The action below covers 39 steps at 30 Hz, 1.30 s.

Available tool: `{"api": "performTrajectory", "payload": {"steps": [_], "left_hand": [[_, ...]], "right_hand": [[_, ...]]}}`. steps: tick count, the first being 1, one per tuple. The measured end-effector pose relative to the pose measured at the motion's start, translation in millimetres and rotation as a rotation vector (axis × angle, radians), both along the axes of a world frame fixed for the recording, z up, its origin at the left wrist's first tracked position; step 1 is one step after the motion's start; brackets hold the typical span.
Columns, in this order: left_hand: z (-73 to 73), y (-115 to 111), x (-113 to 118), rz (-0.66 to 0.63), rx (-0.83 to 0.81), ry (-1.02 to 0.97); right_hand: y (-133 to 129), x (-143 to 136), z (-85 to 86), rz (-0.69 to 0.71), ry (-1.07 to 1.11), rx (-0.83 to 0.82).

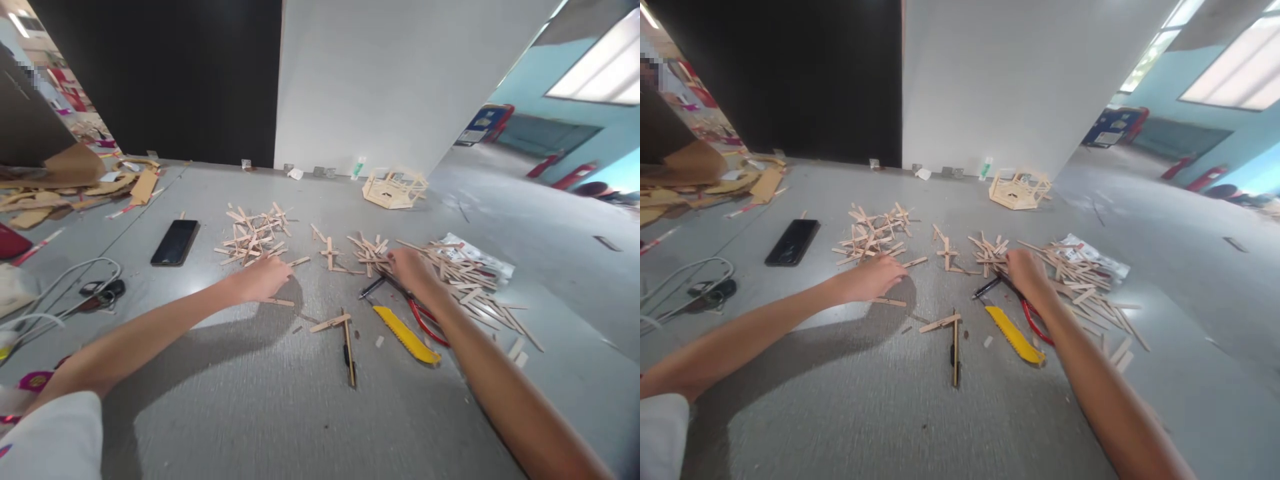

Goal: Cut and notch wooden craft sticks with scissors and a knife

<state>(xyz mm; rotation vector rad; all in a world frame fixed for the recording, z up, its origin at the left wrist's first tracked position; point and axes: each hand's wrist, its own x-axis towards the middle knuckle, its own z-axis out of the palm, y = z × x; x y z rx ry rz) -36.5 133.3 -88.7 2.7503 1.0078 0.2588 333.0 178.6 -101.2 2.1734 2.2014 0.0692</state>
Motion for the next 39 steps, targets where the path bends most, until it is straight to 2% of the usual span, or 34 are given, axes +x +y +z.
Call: {"api": "performTrajectory", "payload": {"steps": [4, 8, 11, 14, 16, 18, 20, 22, 23, 25, 27, 28, 34, 36, 39], "left_hand": [[18.2, 2, 1, 0.115, 0.043, 0.010], [45.4, 2, -3, 0.234, 0.113, -0.029], [67.6, 0, -10, 0.281, 0.144, -0.082], [85.3, -3, -17, 0.323, 0.198, -0.213], [93.5, -6, -21, 0.348, 0.214, -0.257], [99.5, -8, -25, 0.374, 0.238, -0.269], [104.6, -9, -28, 0.409, 0.273, -0.267], [109.8, -10, -31, 0.441, 0.302, -0.261], [112.5, -10, -32, 0.458, 0.310, -0.261], [117.7, -12, -34, 0.494, 0.310, -0.262], [122.1, -14, -36, 0.532, 0.304, -0.270], [123.6, -15, -36, 0.544, 0.305, -0.276], [125.5, -14, -40, 0.515, 0.320, -0.330], [125.2, -14, -40, 0.509, 0.307, -0.351], [125.6, -15, -38, 0.512, 0.297, -0.363]], "right_hand": [[-6, -2, -1.2, -0.002, 0.050, 0.073], [-14, -11, 17.8, 0.036, 0.158, 0.156], [-28, -34, 35.5, 0.128, 0.273, 0.132], [-61, -75, 49.5, 0.309, 0.449, -0.067], [-91, -106, 54.1, 0.538, 0.662, -0.431], [-115, -133, 51.9, 0.718, 0.712, -0.784], [-127, -149, 41.9, 0.799, 0.675, -0.943], [-123, -154, 26.7, 0.684, 0.717, -0.864], [-116, -153, 18.8, 0.621, 0.735, -0.724], [-102, -149, 6.0, 0.483, 0.653, -0.307], [-92, -145, 0.6, 0.411, 0.623, -0.094], [-90, -144, 1.1, 0.407, 0.624, -0.048], [-115, -146, 29.3, 0.490, 0.685, -0.093], [-127, -148, 39.3, 0.516, 0.709, -0.205], [-148, -154, 50.4, 0.609, 0.776, -0.493]]}}
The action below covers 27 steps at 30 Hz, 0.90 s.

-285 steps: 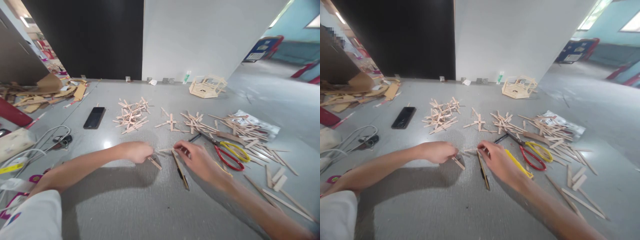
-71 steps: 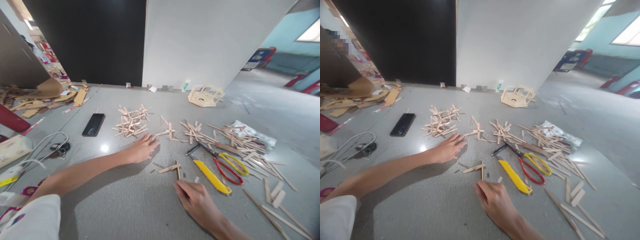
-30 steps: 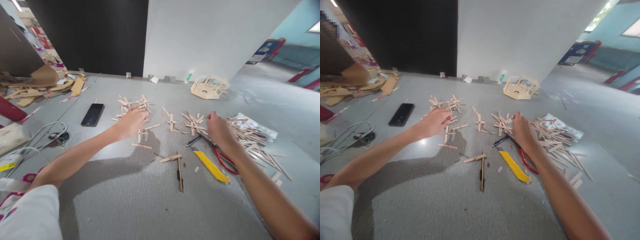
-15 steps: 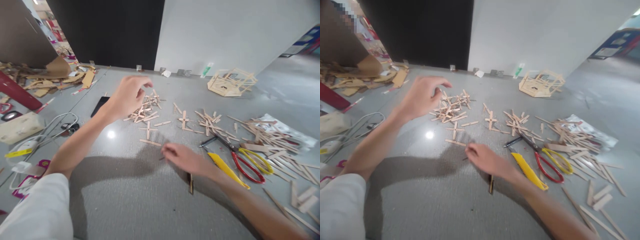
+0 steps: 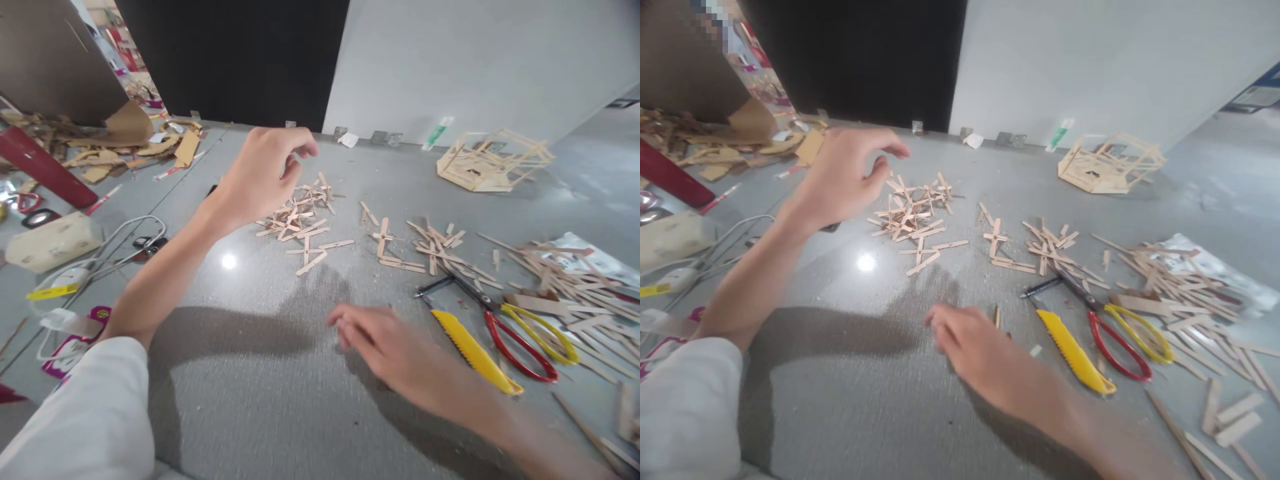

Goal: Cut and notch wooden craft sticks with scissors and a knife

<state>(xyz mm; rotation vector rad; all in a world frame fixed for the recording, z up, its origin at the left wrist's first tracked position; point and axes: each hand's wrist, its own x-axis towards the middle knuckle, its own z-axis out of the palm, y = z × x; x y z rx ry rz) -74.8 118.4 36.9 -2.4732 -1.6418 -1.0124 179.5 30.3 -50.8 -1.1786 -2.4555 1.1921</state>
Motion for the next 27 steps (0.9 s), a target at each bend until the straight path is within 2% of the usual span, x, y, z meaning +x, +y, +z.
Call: {"api": "performTrajectory", "payload": {"steps": [2, 4, 6, 8, 10, 11, 12, 13, 15, 17, 19, 22, 25, 27], "left_hand": [[0.7, -2, 2, 0.001, -0.010, 0.012], [1.5, -3, 3, -0.003, -0.026, 0.024], [2.1, -4, 4, -0.009, -0.034, 0.025], [2.7, -5, 4, -0.008, -0.033, 0.024], [3.2, -5, 3, -0.004, -0.024, 0.029], [3.5, -5, 2, -0.004, -0.020, 0.032], [3.8, -6, 2, -0.007, -0.020, 0.034], [4.0, -6, 2, -0.010, -0.020, 0.037], [4.2, -6, 1, -0.018, -0.022, 0.042], [4.3, -7, 1, -0.026, -0.023, 0.047], [4.4, -6, 1, -0.029, -0.020, 0.047], [4.6, -6, 0, -0.027, -0.009, 0.042], [4.7, -7, 1, -0.026, -0.010, 0.040], [4.7, -7, 1, -0.030, -0.028, 0.038]], "right_hand": [[-16, -11, 3.4, 0.155, 0.018, -0.219], [-32, -31, 0.6, 0.282, 0.036, -0.567], [-42, -57, -10.9, 0.335, 0.105, -0.873], [-44, -88, -30.0, 0.349, 0.166, -1.014], [-34, -115, -51.8, 0.240, 0.310, -1.023], [-25, -126, -61.3, 0.124, 0.418, -0.978], [-14, -132, -69.0, -0.007, 0.538, -0.848], [0, -136, -74.2, -0.166, 0.649, -0.642], [27, -130, -77.1, -0.341, 0.723, -0.452], [49, -114, -72.1, -0.461, 0.782, -0.292], [60, -92, -63.8, -0.536, 0.824, -0.109], [54, -61, -53.3, -0.587, 0.777, -0.167], [33, -36, -47.4, -0.575, 0.703, -0.237], [17, -22, -44.7, -0.631, 0.668, -0.226]]}}
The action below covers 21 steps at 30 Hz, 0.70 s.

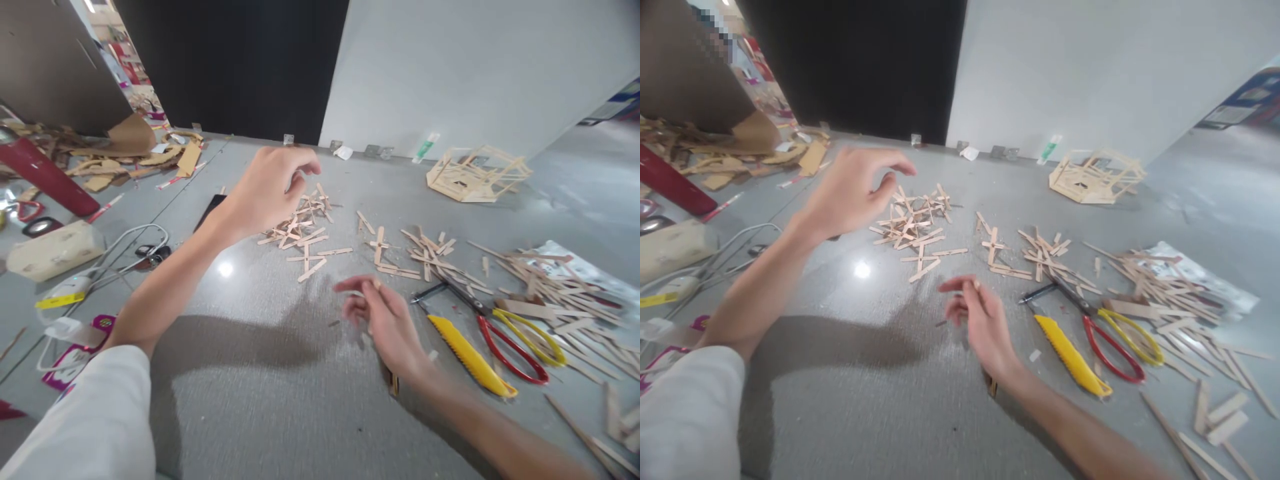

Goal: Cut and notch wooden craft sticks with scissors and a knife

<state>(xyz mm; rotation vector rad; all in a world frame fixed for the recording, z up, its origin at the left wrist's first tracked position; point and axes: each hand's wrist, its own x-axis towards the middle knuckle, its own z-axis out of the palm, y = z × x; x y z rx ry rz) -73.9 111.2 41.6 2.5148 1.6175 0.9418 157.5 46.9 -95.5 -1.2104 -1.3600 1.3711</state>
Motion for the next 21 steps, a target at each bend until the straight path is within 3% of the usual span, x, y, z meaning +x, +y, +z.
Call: {"api": "performTrajectory", "payload": {"steps": [3, 7, 9, 12, 16, 21], "left_hand": [[-0.2, 1, 1, 0.002, -0.017, -0.001], [-1.0, 3, 1, 0.008, 0.013, 0.017], [-1.7, 3, 1, 0.014, 0.021, 0.027], [-3.7, 3, 1, 0.024, 0.029, 0.042], [-8.0, 4, 3, -0.001, 0.013, 0.049], [-14.5, 3, 12, -0.046, -0.037, 0.057]], "right_hand": [[-20, 19, 2.6, -0.032, -0.098, -0.013], [-35, 43, -1.4, 0.133, -0.451, -0.036], [-36, 54, -6.4, 0.167, -0.641, 0.037], [-30, 70, -13.5, 0.126, -0.840, 0.183], [-14, 86, -18.8, 0.013, -0.989, 0.249], [-8, 96, -21.5, -0.037, -1.000, 0.268]]}}
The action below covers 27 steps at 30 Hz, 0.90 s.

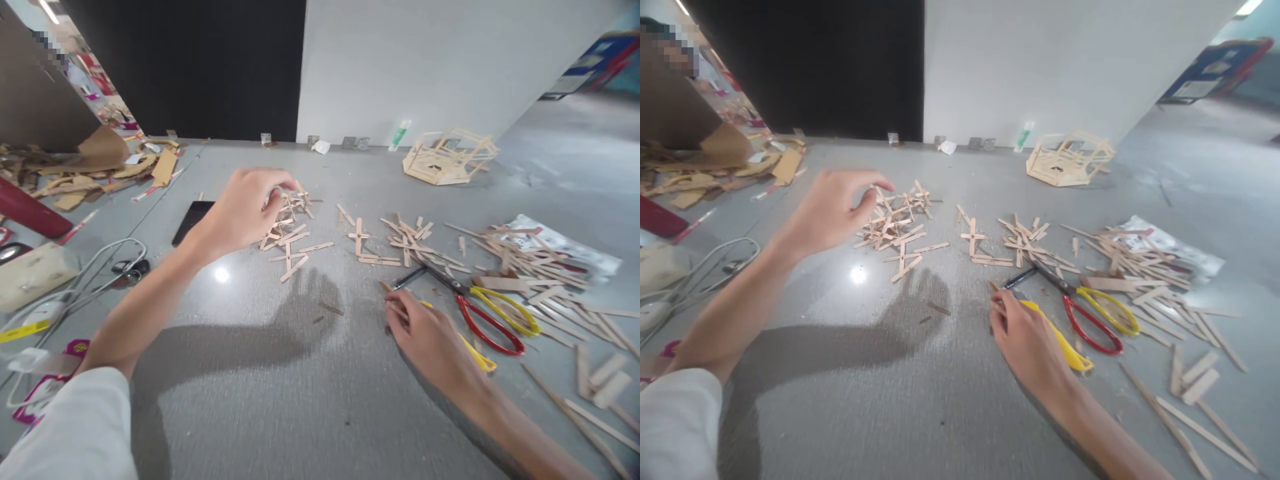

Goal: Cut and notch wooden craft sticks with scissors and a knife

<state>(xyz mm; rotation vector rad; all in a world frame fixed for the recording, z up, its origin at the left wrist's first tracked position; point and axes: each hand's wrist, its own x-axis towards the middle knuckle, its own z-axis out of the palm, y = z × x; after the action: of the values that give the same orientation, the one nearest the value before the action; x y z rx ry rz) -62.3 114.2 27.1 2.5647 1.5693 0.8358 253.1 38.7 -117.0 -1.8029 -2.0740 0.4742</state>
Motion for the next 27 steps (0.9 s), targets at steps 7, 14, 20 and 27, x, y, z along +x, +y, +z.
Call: {"api": "performTrajectory", "payload": {"steps": [7, 14, 20, 27], "left_hand": [[-47.7, -37, 46, -0.238, -0.023, -0.018], [-130.5, -103, 82, -0.514, -0.032, -0.066], [-158.7, -118, 78, -0.512, 0.144, 0.179], [-158.4, -117, 75, -0.408, 0.304, 0.388]], "right_hand": [[-15, -13, 6.4, 0.221, 0.229, -0.046], [-33, -30, 15.7, 0.363, 0.303, -0.052], [-10, 2, 17.2, 0.216, 0.120, 0.284], [35, 63, -1.4, 0.224, -0.400, 0.355]]}}
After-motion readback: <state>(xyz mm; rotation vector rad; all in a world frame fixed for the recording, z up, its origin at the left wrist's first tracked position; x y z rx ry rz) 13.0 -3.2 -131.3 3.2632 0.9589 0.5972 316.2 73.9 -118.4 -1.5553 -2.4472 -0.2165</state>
